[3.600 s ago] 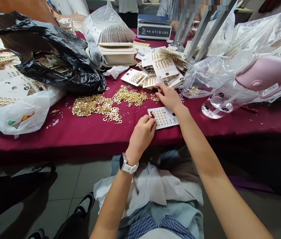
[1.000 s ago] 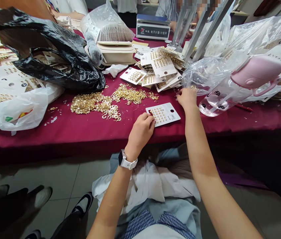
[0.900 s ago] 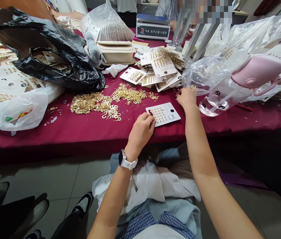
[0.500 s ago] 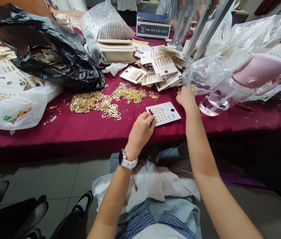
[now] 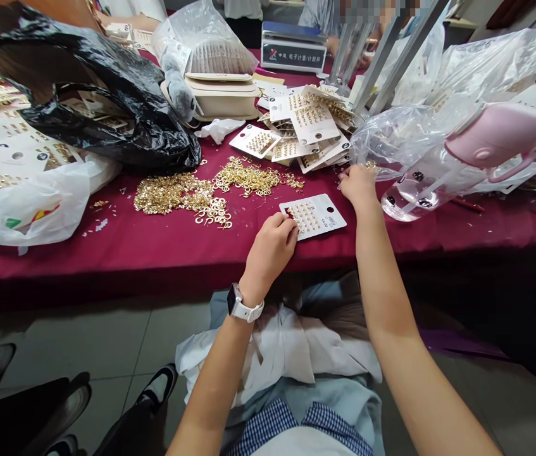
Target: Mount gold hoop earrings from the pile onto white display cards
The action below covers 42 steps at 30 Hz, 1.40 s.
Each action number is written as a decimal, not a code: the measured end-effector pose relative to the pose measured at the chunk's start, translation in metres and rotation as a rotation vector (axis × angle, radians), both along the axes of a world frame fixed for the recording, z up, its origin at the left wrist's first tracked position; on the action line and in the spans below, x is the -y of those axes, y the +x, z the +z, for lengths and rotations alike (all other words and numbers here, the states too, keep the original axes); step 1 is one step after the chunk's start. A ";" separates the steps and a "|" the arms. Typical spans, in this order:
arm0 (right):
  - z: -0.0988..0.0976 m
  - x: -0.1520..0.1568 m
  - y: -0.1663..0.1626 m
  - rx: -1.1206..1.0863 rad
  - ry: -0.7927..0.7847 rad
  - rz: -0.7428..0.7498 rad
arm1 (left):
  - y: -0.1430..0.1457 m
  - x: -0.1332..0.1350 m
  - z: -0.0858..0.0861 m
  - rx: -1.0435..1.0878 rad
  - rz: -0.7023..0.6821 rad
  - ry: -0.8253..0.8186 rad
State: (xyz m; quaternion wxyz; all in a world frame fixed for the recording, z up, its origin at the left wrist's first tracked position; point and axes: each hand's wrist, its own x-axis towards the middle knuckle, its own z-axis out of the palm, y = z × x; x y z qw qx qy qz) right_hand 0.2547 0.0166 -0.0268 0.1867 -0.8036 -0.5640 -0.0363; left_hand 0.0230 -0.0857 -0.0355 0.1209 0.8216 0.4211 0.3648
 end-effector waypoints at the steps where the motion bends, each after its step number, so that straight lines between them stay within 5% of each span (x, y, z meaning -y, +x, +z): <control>1: 0.001 0.000 -0.001 -0.003 -0.003 0.000 | 0.000 0.000 0.000 0.000 0.000 -0.002; 8: 0.020 0.007 -0.014 -0.117 -0.021 0.042 | 0.000 0.000 -0.001 0.028 -0.005 -0.010; 12: 0.030 0.034 -0.039 -0.365 0.118 0.368 | 0.000 0.000 0.000 0.031 -0.001 -0.012; 17: 0.017 0.074 -0.066 -0.550 0.221 0.738 | 0.000 0.002 0.004 0.053 0.043 -0.024; 24: 0.002 0.078 -0.068 -0.455 0.255 0.715 | 0.006 -0.001 0.006 0.160 0.146 -0.069; 42: -0.002 0.074 -0.065 -0.495 0.274 0.691 | 0.010 -0.023 0.008 0.160 0.120 -0.215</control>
